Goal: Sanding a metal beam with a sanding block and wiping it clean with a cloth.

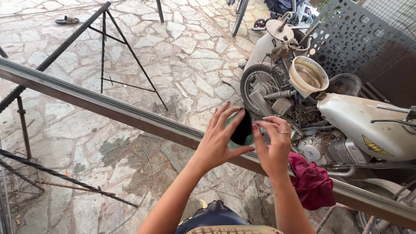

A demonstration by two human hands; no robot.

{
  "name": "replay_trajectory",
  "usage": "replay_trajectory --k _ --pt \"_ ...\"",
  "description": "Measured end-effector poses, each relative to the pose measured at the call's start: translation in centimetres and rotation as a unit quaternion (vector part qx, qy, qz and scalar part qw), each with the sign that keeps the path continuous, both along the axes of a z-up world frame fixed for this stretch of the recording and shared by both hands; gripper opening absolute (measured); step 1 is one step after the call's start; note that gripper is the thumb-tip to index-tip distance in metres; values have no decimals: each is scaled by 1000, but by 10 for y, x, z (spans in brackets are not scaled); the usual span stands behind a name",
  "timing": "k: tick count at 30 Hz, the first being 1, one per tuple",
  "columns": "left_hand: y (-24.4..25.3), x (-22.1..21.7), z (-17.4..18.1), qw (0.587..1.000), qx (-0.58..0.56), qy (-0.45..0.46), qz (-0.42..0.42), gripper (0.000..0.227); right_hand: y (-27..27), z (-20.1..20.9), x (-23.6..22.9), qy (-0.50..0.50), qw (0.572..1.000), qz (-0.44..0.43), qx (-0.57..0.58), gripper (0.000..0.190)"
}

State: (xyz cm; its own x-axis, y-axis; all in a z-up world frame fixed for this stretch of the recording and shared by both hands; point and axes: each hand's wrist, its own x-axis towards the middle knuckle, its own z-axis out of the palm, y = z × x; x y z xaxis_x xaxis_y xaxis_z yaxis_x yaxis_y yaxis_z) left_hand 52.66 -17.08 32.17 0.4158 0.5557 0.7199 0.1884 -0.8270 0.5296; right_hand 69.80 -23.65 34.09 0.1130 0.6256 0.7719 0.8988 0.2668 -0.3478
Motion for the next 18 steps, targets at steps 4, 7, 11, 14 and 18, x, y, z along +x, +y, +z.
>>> replay_trajectory --k 4,7,11,14,18 --pt "-6 -2 -5 999 20 7 41 98 0 -17 4 39 999 31 -3 18" --pt "-12 -1 -9 997 -28 -67 35 128 -25 -10 6 70 998 -6 0 23" --pt "-16 -2 -41 994 -91 -64 10 147 -63 -40 54 32 994 -99 -26 39" --pt "-17 6 -65 969 -182 -164 -3 155 -96 -58 89 -56 970 -224 -76 57" --pt "-19 14 -76 963 -233 -137 8 161 -124 -99 131 -99 879 -339 -320 115"
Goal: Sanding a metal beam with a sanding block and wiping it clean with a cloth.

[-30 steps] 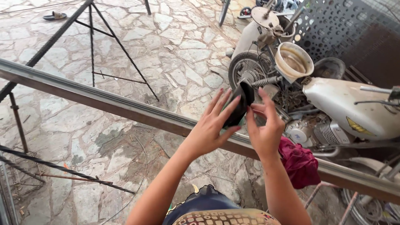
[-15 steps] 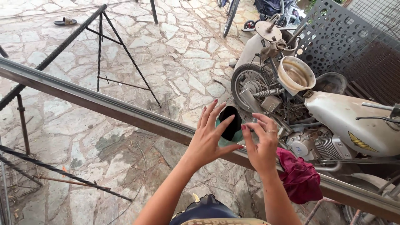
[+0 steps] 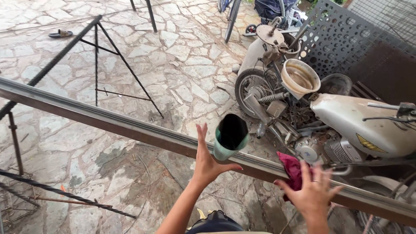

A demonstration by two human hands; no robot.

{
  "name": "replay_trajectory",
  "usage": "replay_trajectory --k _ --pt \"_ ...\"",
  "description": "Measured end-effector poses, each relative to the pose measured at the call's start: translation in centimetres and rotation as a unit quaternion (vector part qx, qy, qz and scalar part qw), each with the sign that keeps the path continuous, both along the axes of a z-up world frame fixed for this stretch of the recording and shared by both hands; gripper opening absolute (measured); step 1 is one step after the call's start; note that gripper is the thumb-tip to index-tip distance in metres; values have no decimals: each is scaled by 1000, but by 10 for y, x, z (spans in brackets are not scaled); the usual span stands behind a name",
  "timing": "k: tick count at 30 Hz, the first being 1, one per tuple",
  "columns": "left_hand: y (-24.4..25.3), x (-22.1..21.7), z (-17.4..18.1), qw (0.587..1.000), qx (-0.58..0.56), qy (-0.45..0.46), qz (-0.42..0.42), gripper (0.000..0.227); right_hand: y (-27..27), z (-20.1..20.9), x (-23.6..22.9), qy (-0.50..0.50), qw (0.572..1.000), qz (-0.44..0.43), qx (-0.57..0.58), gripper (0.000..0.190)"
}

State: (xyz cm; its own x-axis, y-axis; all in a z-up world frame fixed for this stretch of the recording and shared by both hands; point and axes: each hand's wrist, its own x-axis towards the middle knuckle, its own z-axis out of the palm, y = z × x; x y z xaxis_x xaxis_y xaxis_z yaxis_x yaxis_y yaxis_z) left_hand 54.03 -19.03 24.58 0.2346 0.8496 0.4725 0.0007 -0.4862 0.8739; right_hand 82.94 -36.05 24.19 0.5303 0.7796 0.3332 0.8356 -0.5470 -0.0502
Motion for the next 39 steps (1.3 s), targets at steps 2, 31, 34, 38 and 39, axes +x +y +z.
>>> replay_trajectory --k 2,31,34,38,39 --pt "0 5 -3 1000 -17 20 -15 162 -6 -7 5 57 991 -40 -110 129" --pt "-70 -86 -7 988 -83 -119 -53 108 15 41 -11 355 904 188 144 75" --pt "-80 -104 11 983 -30 -68 -166 114 55 32 -63 551 767 309 113 61" --pt "-90 -123 -7 976 -99 -18 -193 108 93 26 -132 610 612 493 96 87" --pt "-90 -127 -20 976 -128 -31 -175 114 102 51 -161 604 570 554 61 66"
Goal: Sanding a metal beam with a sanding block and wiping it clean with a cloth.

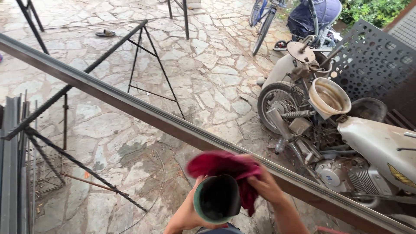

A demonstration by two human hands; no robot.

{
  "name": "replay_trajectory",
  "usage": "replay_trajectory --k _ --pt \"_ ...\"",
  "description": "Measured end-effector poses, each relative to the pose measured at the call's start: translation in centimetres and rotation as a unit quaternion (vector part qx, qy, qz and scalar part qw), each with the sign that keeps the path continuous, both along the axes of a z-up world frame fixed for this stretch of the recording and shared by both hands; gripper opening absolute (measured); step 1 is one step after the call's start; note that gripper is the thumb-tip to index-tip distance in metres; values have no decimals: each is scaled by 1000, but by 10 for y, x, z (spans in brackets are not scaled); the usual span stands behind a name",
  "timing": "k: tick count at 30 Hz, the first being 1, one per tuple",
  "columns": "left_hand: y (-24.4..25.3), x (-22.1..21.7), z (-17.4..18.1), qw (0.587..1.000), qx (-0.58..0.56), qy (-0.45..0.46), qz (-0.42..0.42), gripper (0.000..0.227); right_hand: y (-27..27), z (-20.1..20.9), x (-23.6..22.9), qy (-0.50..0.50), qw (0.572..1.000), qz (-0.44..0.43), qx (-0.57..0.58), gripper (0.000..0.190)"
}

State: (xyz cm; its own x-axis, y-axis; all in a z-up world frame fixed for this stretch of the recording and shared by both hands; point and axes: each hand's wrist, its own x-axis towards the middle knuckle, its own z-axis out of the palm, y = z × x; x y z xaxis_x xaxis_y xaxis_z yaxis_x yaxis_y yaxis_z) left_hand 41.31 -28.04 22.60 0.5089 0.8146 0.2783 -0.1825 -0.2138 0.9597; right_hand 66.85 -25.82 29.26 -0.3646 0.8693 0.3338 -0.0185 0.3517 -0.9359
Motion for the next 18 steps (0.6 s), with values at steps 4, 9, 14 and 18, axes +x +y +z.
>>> replay_trajectory --k 4,9,14,18 --pt "1 -23 41 992 32 -117 21 109 25 -49 -29 20 982 35 -187 67" --pt "2 -43 6 979 -58 -44 192 95 29 -23 -82 -175 974 -133 -45 54" --pt "7 -72 -19 955 -70 -13 289 87 19 -25 -81 -268 919 -286 47 77" --pt "16 -96 -47 936 -54 -20 348 100 31 -48 -40 -481 814 -319 56 92"
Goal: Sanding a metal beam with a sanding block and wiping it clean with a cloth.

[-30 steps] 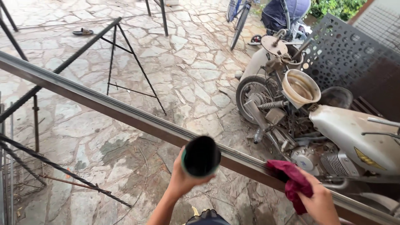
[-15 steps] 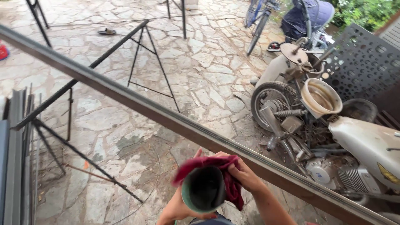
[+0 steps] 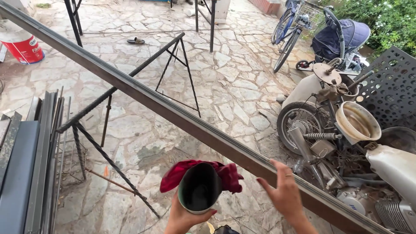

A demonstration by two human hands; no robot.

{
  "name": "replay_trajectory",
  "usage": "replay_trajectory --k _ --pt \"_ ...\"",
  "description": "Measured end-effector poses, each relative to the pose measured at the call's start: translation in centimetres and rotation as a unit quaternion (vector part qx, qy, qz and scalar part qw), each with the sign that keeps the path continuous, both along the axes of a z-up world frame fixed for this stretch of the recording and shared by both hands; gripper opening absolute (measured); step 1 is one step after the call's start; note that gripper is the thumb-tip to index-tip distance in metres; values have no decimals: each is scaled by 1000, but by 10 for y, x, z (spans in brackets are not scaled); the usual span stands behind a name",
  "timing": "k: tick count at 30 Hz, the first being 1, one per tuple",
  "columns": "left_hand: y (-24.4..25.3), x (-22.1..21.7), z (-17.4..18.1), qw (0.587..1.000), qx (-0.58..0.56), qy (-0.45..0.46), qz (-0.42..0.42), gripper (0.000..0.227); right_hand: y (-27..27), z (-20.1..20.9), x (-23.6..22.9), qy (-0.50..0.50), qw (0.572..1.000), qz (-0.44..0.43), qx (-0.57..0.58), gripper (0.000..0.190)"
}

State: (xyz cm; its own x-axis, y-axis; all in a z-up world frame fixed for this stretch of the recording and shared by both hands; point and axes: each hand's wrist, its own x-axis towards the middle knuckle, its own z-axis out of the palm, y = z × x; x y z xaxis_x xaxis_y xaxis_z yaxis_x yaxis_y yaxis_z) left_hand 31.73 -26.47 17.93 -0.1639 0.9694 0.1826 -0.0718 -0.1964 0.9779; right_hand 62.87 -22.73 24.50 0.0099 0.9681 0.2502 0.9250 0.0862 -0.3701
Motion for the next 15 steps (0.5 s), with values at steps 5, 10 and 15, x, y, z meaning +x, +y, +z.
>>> replay_trajectory --k 5,10,15 --pt "11 -29 -4 1000 6 19 -13 107 26 25 14 -21 995 -14 -96 108" --pt "27 -56 -22 998 20 53 -3 105 66 44 18 -24 962 -57 -266 123" --pt "30 -67 1 997 -73 -2 -4 107 107 8 47 5 927 28 -375 126"
